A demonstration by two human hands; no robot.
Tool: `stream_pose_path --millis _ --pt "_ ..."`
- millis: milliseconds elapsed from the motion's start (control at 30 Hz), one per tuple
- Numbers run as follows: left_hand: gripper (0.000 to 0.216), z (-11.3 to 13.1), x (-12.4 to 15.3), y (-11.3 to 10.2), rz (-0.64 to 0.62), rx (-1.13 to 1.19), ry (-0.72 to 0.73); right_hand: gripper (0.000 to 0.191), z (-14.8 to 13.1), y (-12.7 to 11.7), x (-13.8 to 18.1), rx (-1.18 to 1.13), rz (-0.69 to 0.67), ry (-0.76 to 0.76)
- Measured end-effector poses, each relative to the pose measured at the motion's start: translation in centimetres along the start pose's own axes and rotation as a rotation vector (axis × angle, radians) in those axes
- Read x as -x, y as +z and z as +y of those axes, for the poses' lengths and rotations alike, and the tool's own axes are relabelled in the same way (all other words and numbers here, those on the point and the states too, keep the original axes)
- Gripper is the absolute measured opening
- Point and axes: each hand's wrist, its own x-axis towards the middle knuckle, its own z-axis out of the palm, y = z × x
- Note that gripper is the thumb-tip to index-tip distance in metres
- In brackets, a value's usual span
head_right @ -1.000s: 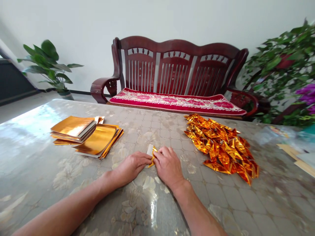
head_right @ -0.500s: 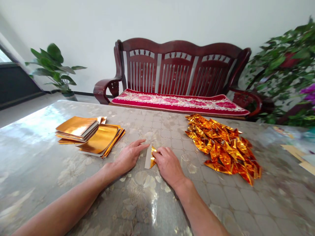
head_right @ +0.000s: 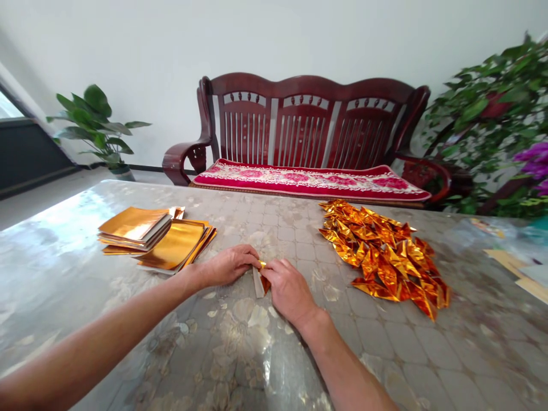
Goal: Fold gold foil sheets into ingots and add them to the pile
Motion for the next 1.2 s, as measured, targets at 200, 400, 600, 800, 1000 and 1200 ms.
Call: stream_pose_path --millis 200,400,600,800,1000,1200 --pt "0.021 -0.3 0.1 0.4 0.036 -0.017 -0.018 0.039 -1.0 -1.5 0.6 -0.109 -0.077 0.066" --pt "0.016 -0.3 -0.2 0.5 0.07 -0.065 -0.043 0.062 -2.0 -1.3 1.1 -0.101 -0.105 0.126" --pt "0.017 1.2 0.4 0.5 0.082 -0.216 -0.107 0.041 -0.9 -0.7 0.9 -0.105 -0.056 0.052" --pt "0.012 2.9 1.2 1.2 0.108 -0.312 -0.16 0.029 -0.3 -0.9 0.7 -0.072 0.011 0.031" --pt "0.01 3.2 1.3 1.5 0.125 -0.281 -0.178 0.024 0.5 -0.7 0.9 -0.073 -0.001 0.085" --pt "0.014 2.7 1.2 1.3 0.12 -0.179 -0.17 0.024 1.4 -0.4 1.0 -0.131 -0.028 0.112"
